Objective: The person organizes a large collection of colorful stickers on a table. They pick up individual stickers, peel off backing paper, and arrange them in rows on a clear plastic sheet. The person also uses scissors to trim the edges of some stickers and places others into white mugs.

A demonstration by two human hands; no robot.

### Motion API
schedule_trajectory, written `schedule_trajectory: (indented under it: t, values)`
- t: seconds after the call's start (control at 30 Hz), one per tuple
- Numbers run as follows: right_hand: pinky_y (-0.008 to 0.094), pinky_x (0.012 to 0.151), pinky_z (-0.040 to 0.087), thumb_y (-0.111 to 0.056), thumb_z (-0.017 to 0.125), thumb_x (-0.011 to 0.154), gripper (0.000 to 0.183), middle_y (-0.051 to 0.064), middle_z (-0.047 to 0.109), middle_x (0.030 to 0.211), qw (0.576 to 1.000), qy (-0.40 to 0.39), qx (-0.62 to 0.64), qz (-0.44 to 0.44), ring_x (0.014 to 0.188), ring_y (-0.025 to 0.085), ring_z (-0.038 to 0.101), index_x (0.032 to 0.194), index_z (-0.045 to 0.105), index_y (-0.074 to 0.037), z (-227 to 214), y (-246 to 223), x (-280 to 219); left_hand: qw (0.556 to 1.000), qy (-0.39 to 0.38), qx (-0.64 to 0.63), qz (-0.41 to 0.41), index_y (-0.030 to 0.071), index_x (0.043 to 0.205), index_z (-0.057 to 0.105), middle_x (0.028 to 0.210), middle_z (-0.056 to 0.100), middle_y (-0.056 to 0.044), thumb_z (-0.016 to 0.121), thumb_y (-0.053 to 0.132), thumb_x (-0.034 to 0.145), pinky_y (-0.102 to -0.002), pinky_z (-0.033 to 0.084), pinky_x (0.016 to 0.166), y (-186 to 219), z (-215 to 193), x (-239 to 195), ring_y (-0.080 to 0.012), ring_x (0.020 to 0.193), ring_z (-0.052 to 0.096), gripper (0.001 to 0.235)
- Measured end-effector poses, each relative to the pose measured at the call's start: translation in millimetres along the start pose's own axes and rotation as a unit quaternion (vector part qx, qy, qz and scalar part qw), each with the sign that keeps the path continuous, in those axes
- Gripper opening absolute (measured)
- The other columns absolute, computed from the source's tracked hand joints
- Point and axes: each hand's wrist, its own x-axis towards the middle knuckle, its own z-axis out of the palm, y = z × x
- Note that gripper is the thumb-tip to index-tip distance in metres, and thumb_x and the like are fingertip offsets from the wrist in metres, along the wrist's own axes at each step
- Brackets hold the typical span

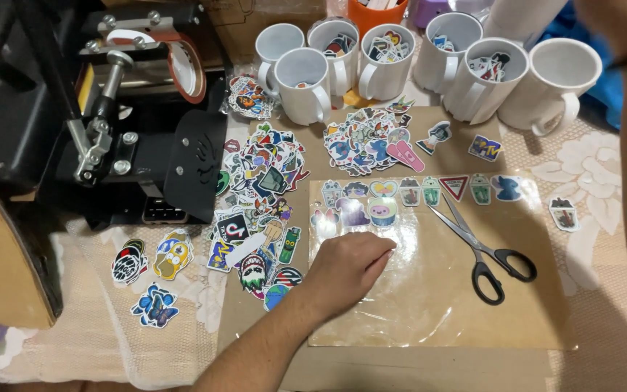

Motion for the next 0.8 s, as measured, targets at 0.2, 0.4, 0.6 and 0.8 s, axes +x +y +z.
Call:
schedule_trajectory:
  t: [0.2, 0.4, 0.6, 0.8]
  values:
    - [0.03, 0.079, 0.059, -0.01, 0.077, 0.097, 0.014, 0.012, 0.074, 0.098, 0.991, -0.098, 0.057, 0.065, 0.082, 0.017, 0.068, 0.106, 0.075, 0.0, 41, -84, -59, 0.994, 0.039, 0.082, 0.064, 0.011, 0.1, 0.064, 0.084, 0.066, -0.007, 0.053, 0.014, 0.1, -0.046, 0.046, 0.058, -17, 18, -5, -0.0306, 0.079, 0.064, 0.011]
    - [0.044, 0.082, 0.054, -0.037, 0.078, 0.087, 0.033, 0.003, 0.077, 0.097, 0.944, -0.223, -0.12, 0.213, 0.093, 0.026, 0.074, 0.111, 0.077, -0.016, 115, -33, -85, 0.998, 0.01, 0.062, 0.032, 0.009, 0.111, 0.07, 0.092, 0.073, -0.013, 0.056, 0.013, 0.099, -0.04, 0.061, 0.076, -8, 7, -2, -0.0309, 0.089, 0.074, 0.019]
    - [0.045, 0.086, 0.052, -0.043, 0.082, 0.081, 0.039, 0.007, 0.075, 0.096, 0.921, -0.242, -0.145, 0.27, 0.1, 0.035, 0.07, 0.11, 0.078, -0.016, 148, -14, -73, 0.999, -0.002, 0.048, 0.025, 0.009, 0.111, 0.072, 0.092, 0.074, -0.012, 0.055, 0.013, 0.099, -0.035, 0.06, 0.075, -8, 3, -1, -0.0282, 0.087, 0.074, 0.02]
    - [0.044, 0.082, 0.052, -0.031, 0.083, 0.08, 0.028, 0.003, 0.076, 0.091, 0.924, -0.213, -0.111, 0.297, 0.096, 0.033, 0.071, 0.103, 0.078, -0.017, 154, -7, -74, 0.998, 0.034, 0.047, 0.018, 0.009, 0.109, 0.072, 0.091, 0.074, -0.011, 0.058, 0.012, 0.098, -0.035, 0.061, 0.072, -15, 9, 0, -0.0284, 0.085, 0.075, 0.018]
